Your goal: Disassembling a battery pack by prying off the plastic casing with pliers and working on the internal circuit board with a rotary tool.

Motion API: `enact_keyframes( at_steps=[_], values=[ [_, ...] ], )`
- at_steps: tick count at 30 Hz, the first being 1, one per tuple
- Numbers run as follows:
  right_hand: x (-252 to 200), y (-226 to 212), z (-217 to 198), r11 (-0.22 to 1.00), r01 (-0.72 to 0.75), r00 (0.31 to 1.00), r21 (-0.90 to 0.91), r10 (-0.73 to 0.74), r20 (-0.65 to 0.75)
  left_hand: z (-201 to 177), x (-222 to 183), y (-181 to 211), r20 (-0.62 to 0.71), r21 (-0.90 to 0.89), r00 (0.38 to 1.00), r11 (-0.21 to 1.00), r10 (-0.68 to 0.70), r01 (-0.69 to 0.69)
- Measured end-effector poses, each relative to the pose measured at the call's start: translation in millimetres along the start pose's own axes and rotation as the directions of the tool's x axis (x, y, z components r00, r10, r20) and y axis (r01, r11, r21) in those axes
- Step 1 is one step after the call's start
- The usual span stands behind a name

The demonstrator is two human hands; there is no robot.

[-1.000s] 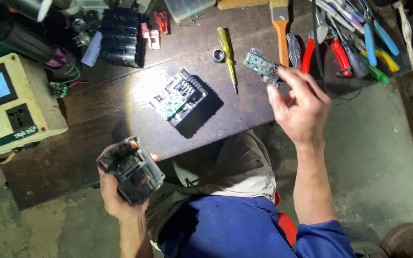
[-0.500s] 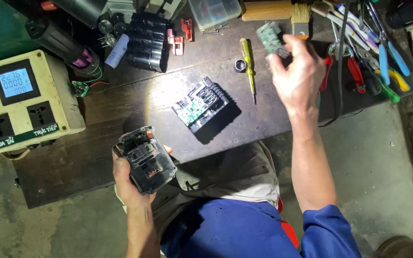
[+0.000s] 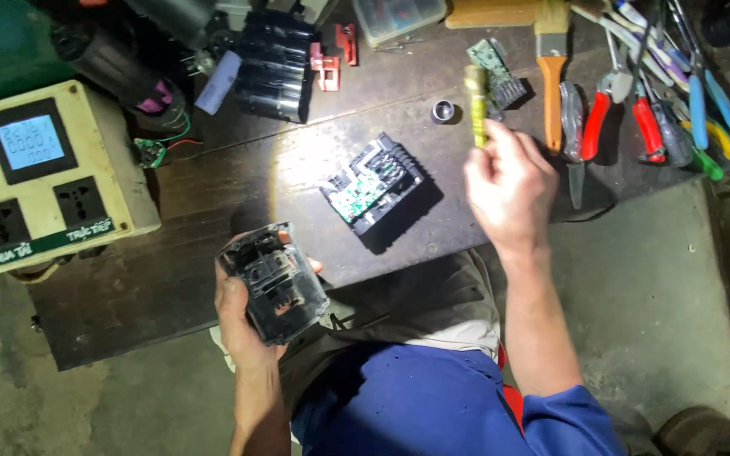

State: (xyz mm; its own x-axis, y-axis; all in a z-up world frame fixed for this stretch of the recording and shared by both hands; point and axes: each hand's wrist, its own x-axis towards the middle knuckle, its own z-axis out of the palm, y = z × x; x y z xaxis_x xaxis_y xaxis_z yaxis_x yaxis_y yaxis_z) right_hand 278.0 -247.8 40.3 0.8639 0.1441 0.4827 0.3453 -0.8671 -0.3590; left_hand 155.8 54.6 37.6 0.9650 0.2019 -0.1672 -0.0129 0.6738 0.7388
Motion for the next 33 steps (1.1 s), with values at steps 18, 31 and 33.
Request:
enact_keyframes(
  at_steps=[18,31,33],
  values=[
    [-19,-45,-56,0.995,-0.032,0.99,0.1,0.045,-0.13,7,10,16,-0.054,-0.107,0.964,0.962,-0.259,0.252],
    [-237,-17,-268,0.275,-0.902,0.353,0.334,0.021,0.935,23,0,37,0.089,-0.367,0.938,0.865,-0.335,0.343],
    [-263,-21,-304,0.308,-0.889,0.366,0.337,0.04,0.93,27,-4,43,0.021,-0.251,0.933,0.901,-0.36,0.353]
  ],
)
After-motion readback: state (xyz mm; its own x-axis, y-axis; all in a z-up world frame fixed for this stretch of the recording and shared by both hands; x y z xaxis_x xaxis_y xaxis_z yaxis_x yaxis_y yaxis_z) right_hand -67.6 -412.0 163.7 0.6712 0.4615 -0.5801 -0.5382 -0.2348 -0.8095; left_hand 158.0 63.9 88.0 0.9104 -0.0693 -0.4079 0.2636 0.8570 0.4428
